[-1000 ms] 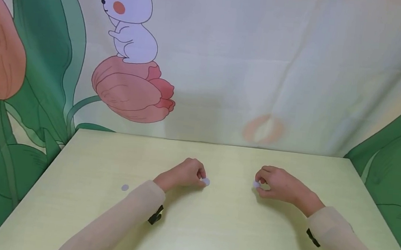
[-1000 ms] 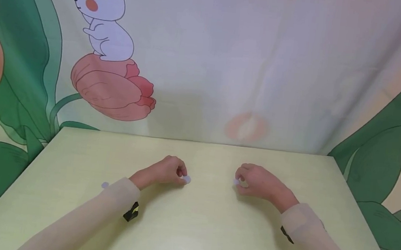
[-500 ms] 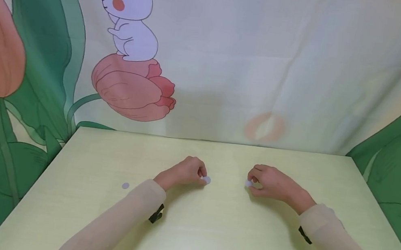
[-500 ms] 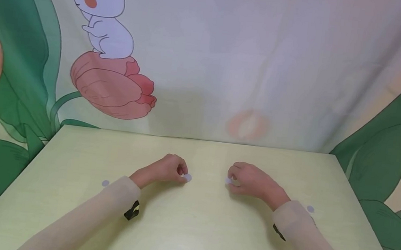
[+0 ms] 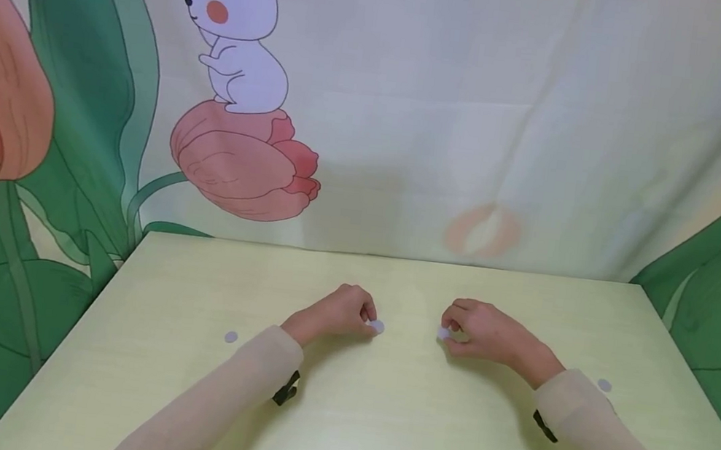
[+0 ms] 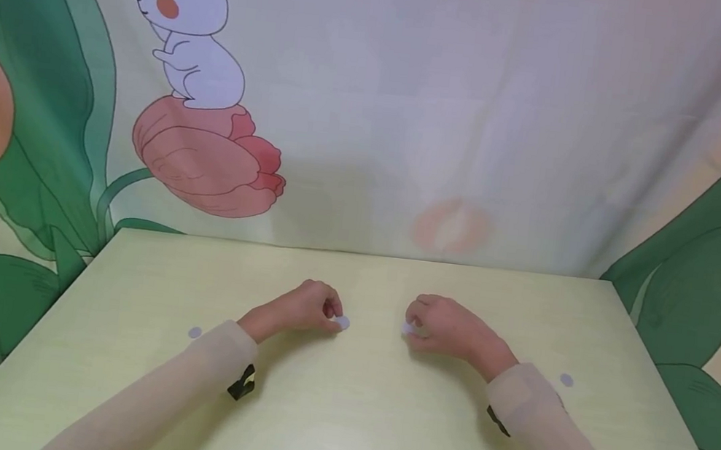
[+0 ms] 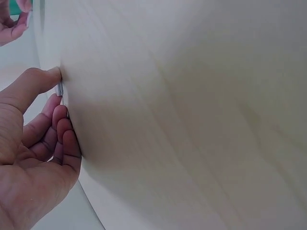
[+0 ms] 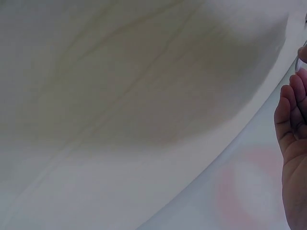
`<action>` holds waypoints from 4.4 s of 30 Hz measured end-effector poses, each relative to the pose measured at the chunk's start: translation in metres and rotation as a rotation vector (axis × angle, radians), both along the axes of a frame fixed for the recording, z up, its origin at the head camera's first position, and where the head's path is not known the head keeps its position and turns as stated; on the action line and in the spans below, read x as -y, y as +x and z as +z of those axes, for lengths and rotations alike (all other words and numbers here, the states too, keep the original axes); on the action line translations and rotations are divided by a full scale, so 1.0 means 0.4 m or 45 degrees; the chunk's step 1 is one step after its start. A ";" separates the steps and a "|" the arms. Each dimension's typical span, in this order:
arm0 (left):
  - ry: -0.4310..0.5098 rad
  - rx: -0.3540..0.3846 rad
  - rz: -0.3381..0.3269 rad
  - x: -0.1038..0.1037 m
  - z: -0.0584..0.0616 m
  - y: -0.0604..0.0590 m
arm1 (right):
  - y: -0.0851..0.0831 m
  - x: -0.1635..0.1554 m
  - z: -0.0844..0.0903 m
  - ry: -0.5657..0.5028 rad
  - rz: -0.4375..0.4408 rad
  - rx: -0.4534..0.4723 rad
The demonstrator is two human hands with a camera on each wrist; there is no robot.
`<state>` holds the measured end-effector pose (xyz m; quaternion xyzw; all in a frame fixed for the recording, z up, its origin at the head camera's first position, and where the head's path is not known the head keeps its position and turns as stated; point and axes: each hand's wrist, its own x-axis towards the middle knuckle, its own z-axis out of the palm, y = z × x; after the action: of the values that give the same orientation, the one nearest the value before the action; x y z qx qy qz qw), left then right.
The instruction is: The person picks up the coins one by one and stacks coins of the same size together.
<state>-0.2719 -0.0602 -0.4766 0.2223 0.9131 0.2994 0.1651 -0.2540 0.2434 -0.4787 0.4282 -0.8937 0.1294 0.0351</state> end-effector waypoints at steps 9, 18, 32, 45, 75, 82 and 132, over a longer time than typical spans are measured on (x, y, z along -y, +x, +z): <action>0.008 0.007 0.006 -0.001 -0.002 0.001 | -0.008 0.033 -0.023 -0.045 0.061 -0.062; 0.017 0.012 0.017 0.003 -0.001 0.005 | -0.015 0.087 -0.025 -0.054 0.071 -0.041; 0.000 0.010 0.018 -0.002 0.009 -0.005 | -0.037 0.145 -0.023 -0.048 0.017 0.057; -0.002 0.023 -0.018 0.011 0.000 0.000 | -0.041 0.196 -0.017 -0.042 -0.050 0.339; -0.074 0.034 -0.048 0.003 -0.004 -0.003 | -0.026 0.199 -0.006 -0.066 -0.148 0.476; -0.067 0.036 -0.044 0.003 -0.005 -0.007 | -0.023 0.195 -0.011 -0.093 -0.133 0.448; -0.108 -0.061 -0.003 0.383 0.126 0.063 | -0.013 0.203 -0.003 -0.135 -0.165 0.566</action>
<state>-0.2468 -0.2135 -0.4262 0.2233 0.9283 0.2549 0.1529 -0.2593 0.1623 -0.4798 0.3283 -0.8971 0.2645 -0.1320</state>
